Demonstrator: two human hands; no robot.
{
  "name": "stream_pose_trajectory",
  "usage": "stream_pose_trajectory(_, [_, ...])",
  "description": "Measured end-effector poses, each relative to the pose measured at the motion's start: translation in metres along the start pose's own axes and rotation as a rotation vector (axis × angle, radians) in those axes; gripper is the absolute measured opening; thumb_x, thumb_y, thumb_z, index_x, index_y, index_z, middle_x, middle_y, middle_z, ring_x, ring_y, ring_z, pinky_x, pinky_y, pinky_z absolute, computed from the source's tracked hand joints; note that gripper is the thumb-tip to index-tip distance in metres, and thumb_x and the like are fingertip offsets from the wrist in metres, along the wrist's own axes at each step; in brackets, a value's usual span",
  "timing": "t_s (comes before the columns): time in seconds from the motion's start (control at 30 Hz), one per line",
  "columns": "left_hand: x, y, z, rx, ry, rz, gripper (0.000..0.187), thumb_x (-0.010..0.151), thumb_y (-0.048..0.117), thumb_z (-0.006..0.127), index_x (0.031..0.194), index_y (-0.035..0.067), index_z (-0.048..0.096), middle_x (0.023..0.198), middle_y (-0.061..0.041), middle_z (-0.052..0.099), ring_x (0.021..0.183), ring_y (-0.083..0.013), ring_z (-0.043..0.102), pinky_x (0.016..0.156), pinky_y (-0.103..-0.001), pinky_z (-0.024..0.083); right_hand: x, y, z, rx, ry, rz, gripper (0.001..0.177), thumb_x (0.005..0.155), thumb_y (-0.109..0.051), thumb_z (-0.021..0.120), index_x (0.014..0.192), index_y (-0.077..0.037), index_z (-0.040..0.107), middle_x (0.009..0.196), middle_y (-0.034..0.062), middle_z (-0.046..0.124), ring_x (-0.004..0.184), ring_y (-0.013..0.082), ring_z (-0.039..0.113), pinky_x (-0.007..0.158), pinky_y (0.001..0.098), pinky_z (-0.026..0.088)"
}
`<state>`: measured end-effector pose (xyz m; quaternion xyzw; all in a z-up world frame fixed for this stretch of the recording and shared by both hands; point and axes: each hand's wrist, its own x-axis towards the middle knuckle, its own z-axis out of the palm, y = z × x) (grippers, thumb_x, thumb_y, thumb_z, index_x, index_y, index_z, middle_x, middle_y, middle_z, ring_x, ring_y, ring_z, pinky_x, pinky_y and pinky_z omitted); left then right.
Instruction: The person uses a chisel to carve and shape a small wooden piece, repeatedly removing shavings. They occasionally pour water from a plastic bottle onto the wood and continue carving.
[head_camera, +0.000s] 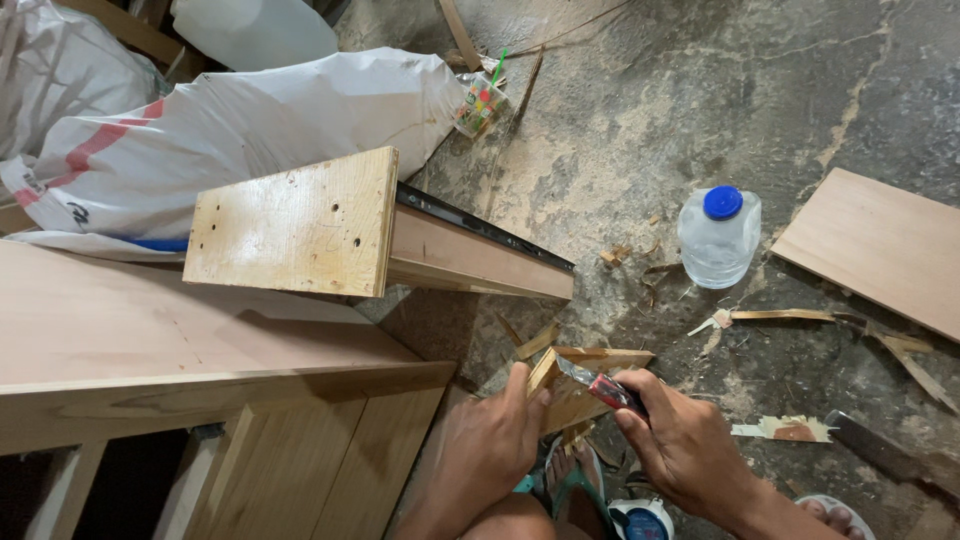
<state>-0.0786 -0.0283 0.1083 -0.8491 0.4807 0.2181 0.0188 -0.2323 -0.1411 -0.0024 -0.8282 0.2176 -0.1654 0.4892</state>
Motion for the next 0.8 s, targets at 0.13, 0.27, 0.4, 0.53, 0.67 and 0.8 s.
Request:
stream_pose_trajectory(0.13, [0.000,0.000,0.000,0.001,0.023,0.019,0.016,0.097,0.031,0.039,0.092,0.016,0.038,0.057,-0.006,0.059,0.046,-0.0334,0.055,0.037,-0.044,0.037,0.000,0.001,0.003,-0.011,0.020,-0.002,0.031,0.089,-0.036,0.040,0.112,-0.017,0.050,0.082,0.0031,0.068,0.064,0.0224,0.065,0.053,0.0334,0.046])
stream_pose_trajectory(0.27, [0.000,-0.002,0.004,0.015,0.026,0.015,0.017,0.097,0.032,0.039,0.092,0.016,0.038,0.056,-0.006,0.058,0.046,-0.0334,0.055,0.036,-0.044,0.037,0.001,0.001,0.006,-0.054,0.032,-0.025,0.032,0.090,-0.037,0.037,0.111,-0.016,0.048,0.083,0.0048,0.066,0.065,0.0229,0.065,0.051,0.0338,0.046])
stream_pose_trajectory(0.4, [0.000,-0.002,0.002,0.024,0.029,0.011,0.016,0.096,0.032,0.040,0.095,0.016,0.041,0.057,-0.009,0.060,0.048,-0.0357,0.057,0.037,-0.047,0.039,-0.001,0.005,0.006,-0.008,-0.048,0.003,0.029,0.090,-0.034,0.038,0.112,-0.018,0.046,0.079,0.0036,0.067,0.066,0.0253,0.066,0.056,0.0349,0.047])
stream_pose_trajectory(0.53, [0.000,-0.001,-0.001,0.023,0.032,0.032,0.017,0.098,0.031,0.039,0.091,0.016,0.038,0.053,-0.005,0.057,0.040,-0.0308,0.053,0.034,-0.042,0.037,0.003,0.001,-0.014,0.025,-0.154,0.051,0.028,0.089,-0.035,0.040,0.113,-0.025,0.049,0.079,0.0028,0.070,0.057,0.0251,0.067,0.052,0.0327,0.046])
stream_pose_trajectory(0.67, [0.002,-0.004,0.004,0.070,0.025,0.029,0.016,0.097,0.033,0.039,0.094,0.017,0.039,0.051,-0.003,0.056,0.037,-0.0275,0.053,0.032,-0.040,0.038,0.012,-0.001,-0.029,-0.073,-0.208,0.023,0.028,0.089,-0.037,0.041,0.113,-0.024,0.049,0.083,0.0016,0.071,0.062,0.0279,0.067,0.051,0.0364,0.045])
stream_pose_trajectory(0.8, [0.003,-0.009,0.009,0.058,0.050,0.037,0.016,0.096,0.031,0.041,0.093,0.016,0.039,0.053,-0.007,0.059,0.042,-0.0310,0.057,0.034,-0.043,0.038,0.015,-0.006,-0.029,-0.172,-0.249,0.050,0.025,0.089,-0.038,0.043,0.111,-0.026,0.047,0.079,-0.0001,0.070,0.060,0.0272,0.066,0.047,0.0392,0.044])
